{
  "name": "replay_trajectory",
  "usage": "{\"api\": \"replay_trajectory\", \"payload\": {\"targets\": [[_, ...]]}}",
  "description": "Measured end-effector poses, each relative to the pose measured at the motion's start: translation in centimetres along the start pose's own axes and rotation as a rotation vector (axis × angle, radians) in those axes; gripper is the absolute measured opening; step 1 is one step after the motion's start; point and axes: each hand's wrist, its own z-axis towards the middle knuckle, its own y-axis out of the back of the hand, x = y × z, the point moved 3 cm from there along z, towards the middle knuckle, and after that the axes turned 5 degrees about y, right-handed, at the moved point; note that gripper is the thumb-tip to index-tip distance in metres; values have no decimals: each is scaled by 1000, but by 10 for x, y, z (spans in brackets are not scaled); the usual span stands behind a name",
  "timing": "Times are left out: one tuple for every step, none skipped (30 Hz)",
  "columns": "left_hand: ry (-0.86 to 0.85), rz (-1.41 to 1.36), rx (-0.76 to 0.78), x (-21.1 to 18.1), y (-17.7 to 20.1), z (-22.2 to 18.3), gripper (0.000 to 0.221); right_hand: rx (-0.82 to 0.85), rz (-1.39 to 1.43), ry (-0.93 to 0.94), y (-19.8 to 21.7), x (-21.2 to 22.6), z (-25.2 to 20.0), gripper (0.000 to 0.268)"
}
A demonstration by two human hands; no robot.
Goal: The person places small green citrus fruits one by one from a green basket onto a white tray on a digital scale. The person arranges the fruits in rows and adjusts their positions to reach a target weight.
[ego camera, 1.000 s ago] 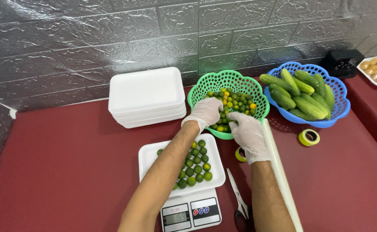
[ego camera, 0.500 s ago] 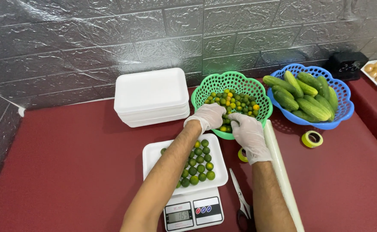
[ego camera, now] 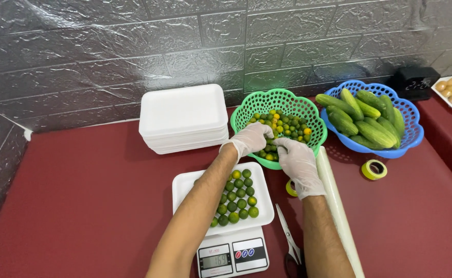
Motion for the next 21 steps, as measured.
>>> {"api": "replay_trajectory", "payload": {"targets": [[-3, 0, 0, 0, -1, 2, 53, -2, -1, -1, 2, 1, 0, 27], [7, -41, -8, 1, -3, 4, 53, -5, 11, 1, 3, 1, 0, 26], [17, -82, -16, 2, -4, 7, 53, -7, 23, 3, 4, 2, 0, 26], [17, -82, -16, 6, -7, 15, 53, -7, 23, 3, 4, 2, 0, 26], [19, -94, -17, 11, -10, 23, 52, -9, 30, 1, 4, 1, 0, 26], [22, -107, -19, 15, -14, 32, 52, -10, 37, 0, 4, 1, 0, 25], [23, -108, -20, 14, -13, 31, 52, -9, 37, 0, 3, 0, 1, 25], [18, -98, -18, 14, -12, 30, 52, -10, 37, -2, 2, -1, 1, 25], [14, -89, -17, 13, -11, 30, 52, -11, 38, -3, 1, -2, 2, 25], [14, -88, -17, 14, -13, 31, 52, -12, 39, -3, 1, -2, 2, 25], [12, -95, -18, 16, -15, 33, 53, -6, 37, -6, 1, -1, 1, 25], [9, -101, -18, 16, -17, 35, 54, -1, 35, -9, 2, -1, 1, 26], [7, -100, -18, 11, -13, 29, 54, -2, 36, -9, 4, 1, 0, 26], [8, -95, -9, 7, -9, 22, 52, -5, 39, -2, 6, 3, -1, 25], [9, -89, 0, 2, -6, 15, 51, -7, 43, 4, 8, 5, -3, 25], [10, -88, 0, 2, -7, 16, 51, -7, 44, 5, 6, 3, -2, 25], [-1, -89, 4, 2, -8, 17, 50, -11, 44, 7, 5, 2, -1, 25], [-11, -91, 8, 2, -8, 17, 49, -16, 42, 9, 5, 0, -1, 25], [-11, -90, 7, 1, -8, 16, 49, -16, 43, 10, 6, 2, -2, 25], [-22, -90, 17, -1, -7, 16, 47, -14, 45, 2, 6, 3, -2, 25], [-32, -89, 26, -2, -7, 15, 46, -12, 47, -6, 7, 4, -3, 25]]}}
